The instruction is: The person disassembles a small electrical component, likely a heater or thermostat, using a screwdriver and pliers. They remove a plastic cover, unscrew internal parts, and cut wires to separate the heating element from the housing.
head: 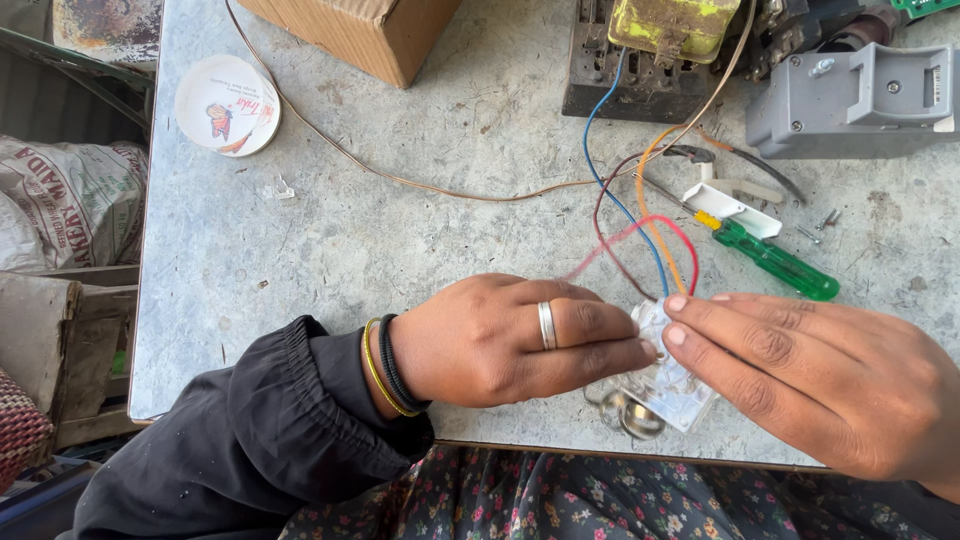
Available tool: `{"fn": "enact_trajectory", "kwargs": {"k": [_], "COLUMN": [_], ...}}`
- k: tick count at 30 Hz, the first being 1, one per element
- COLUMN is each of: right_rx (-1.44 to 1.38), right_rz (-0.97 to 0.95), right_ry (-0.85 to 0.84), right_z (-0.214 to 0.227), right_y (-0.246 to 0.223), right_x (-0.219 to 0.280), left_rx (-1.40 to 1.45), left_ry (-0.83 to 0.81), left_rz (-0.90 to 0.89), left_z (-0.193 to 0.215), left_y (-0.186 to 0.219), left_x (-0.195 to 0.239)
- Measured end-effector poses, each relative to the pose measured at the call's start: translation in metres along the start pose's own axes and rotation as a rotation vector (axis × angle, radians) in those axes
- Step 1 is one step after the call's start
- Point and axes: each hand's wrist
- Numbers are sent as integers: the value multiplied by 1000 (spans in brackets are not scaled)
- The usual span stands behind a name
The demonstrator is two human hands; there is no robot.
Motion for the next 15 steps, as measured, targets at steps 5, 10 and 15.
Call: {"fn": "enact_trajectory", "kwargs": {"k": [5, 10, 15], "right_rx": [-90, -107, -83], "right_rz": [-58, -144, -113], "right_ry": [9, -41, -89], "right_z": [1, 1, 2], "right_y": [-1, 0, 1], "right_x": [3, 5, 12], "left_rx": [141, 509, 656], "left_ry": [60, 154, 201], "left_rz": [86, 296, 421], "left_z": [-3, -7, -14], "left_y": [2, 8, 12], "left_x": [-3, -10, -17]}}
Point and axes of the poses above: each hand's wrist, its own x-axis away from the middle knuckle, its own z-axis out of the back of the hand, y = z × x, and after that the axes turned 13 degrees about -y, right-handed
